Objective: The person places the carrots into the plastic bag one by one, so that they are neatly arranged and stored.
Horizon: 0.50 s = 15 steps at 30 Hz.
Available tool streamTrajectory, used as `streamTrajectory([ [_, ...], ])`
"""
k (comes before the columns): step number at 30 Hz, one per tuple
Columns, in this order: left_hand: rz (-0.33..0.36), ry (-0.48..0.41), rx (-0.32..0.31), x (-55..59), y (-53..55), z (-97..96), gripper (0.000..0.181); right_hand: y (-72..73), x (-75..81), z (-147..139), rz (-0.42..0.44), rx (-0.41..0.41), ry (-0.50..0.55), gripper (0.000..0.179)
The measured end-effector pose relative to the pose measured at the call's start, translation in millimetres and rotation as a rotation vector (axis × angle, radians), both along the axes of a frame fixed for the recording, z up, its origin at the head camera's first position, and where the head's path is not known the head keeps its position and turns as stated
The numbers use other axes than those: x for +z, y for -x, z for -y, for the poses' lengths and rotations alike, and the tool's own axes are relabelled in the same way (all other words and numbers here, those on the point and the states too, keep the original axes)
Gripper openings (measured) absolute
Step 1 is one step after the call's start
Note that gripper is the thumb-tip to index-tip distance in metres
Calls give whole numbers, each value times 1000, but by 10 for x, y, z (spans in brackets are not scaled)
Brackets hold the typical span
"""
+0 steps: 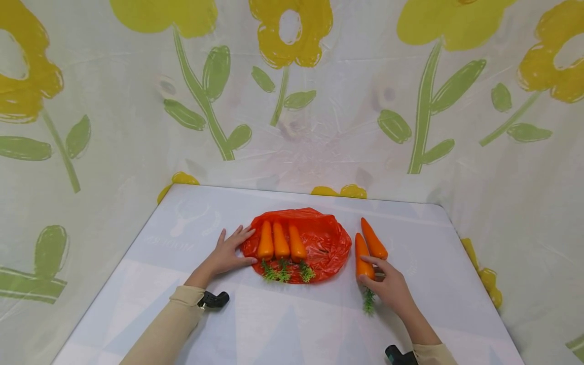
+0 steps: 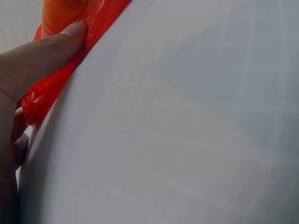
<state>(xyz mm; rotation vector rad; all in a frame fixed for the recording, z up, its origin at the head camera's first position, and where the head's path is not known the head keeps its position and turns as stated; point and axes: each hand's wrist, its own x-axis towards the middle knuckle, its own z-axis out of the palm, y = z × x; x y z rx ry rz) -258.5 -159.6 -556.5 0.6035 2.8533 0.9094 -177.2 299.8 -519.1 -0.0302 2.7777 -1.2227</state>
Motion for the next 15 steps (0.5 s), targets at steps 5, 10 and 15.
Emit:
streamTrajectory([
  [5, -4, -1, -1, -1, -3, 2, 94, 6, 8, 14, 2, -2, -6, 60],
  [10, -2, -1, -1, 0, -2, 0, 93, 7, 31, 26, -23, 1, -5, 58],
  [15, 1, -2, 0, 6, -2, 0, 94, 7, 53, 47, -52, 0, 2, 56],
])
